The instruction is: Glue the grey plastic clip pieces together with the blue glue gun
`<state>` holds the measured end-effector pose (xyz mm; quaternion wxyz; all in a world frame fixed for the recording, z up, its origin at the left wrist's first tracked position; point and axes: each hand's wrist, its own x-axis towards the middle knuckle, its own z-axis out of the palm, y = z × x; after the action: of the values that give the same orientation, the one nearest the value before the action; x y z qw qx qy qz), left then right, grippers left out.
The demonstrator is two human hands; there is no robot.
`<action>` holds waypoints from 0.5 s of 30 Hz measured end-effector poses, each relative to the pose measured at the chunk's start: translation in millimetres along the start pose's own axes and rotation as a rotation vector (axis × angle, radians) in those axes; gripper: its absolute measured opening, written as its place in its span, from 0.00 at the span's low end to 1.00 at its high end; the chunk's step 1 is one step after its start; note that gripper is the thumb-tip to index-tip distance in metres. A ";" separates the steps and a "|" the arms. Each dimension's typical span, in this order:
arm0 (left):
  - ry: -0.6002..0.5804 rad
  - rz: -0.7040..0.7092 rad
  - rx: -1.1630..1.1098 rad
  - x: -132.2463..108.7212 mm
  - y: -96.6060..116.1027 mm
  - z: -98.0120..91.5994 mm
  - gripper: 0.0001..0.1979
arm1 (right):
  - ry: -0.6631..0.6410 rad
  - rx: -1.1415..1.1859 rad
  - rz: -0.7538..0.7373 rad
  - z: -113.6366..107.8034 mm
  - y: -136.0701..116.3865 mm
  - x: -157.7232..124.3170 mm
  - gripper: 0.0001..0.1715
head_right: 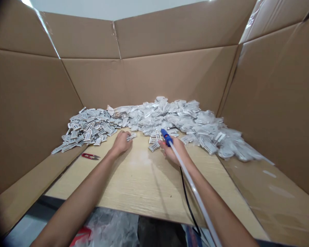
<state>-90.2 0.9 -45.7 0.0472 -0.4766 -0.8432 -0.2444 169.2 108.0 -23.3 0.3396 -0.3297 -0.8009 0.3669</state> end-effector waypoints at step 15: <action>0.118 -0.049 -0.464 2.6 16.1 2.2 0.19 | -0.331 -0.422 -0.116 15.5 -17.2 -16.2 0.06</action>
<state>-78.0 10.8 -40.9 -0.0201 -0.4387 -0.7717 -0.4601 161.2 80.9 -22.0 0.1482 -0.2823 -0.9218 0.2206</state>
